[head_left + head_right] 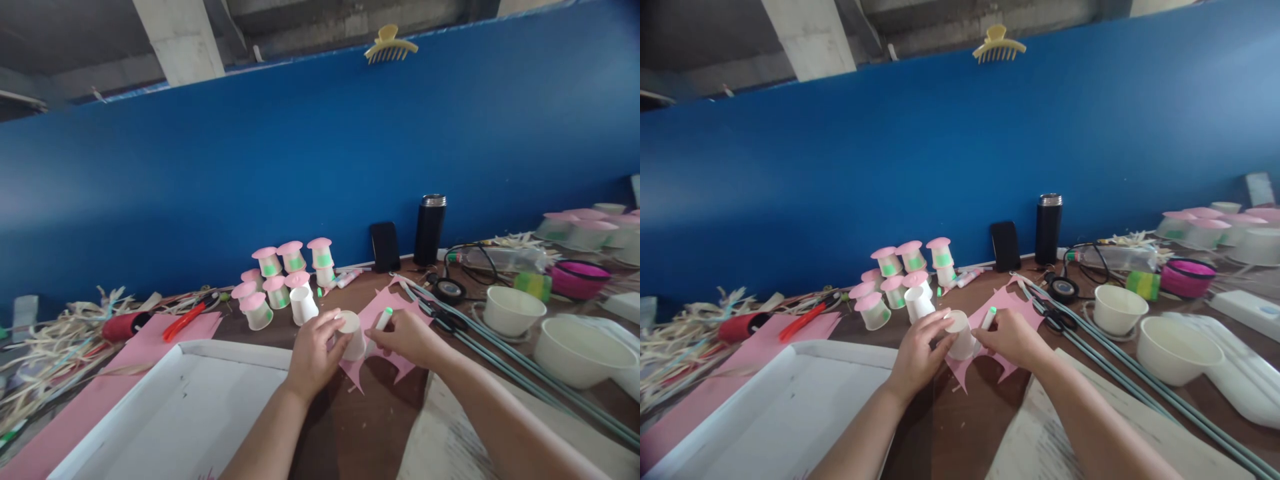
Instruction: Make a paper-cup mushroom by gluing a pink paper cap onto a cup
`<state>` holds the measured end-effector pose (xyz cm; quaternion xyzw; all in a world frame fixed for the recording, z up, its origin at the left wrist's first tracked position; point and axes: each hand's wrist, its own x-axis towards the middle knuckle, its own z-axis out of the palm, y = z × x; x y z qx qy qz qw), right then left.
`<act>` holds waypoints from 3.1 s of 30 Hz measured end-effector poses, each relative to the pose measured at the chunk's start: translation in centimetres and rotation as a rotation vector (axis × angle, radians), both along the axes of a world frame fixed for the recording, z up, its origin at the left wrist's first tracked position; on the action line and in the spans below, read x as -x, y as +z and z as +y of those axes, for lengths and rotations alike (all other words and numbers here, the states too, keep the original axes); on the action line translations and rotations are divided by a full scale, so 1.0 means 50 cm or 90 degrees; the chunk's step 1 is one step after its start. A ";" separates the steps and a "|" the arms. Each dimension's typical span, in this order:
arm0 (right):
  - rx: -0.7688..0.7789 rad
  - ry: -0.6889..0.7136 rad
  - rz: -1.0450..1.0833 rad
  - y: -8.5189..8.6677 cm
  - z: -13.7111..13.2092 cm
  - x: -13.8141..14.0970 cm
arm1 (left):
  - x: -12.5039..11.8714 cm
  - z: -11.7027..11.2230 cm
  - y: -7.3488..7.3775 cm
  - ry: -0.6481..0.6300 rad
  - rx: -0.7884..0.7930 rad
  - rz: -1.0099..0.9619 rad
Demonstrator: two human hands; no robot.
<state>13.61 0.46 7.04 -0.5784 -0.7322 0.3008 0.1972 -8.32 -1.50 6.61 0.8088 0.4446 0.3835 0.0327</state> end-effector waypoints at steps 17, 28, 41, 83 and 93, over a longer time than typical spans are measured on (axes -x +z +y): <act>0.026 0.020 0.012 -0.014 0.002 0.001 | 0.002 0.001 -0.004 -0.001 -0.004 0.001; 0.014 0.034 0.017 -0.013 0.002 0.000 | 0.002 0.002 -0.005 0.002 -0.006 -0.004; 0.008 0.008 -0.001 -0.001 0.001 -0.004 | 0.001 0.000 -0.002 -0.004 -0.004 -0.004; 0.012 -0.074 -0.036 0.002 0.012 -0.009 | 0.001 0.000 -0.004 0.005 -0.007 0.002; 0.019 -0.075 -0.029 0.008 0.009 -0.009 | 0.001 0.003 -0.006 0.006 -0.011 0.008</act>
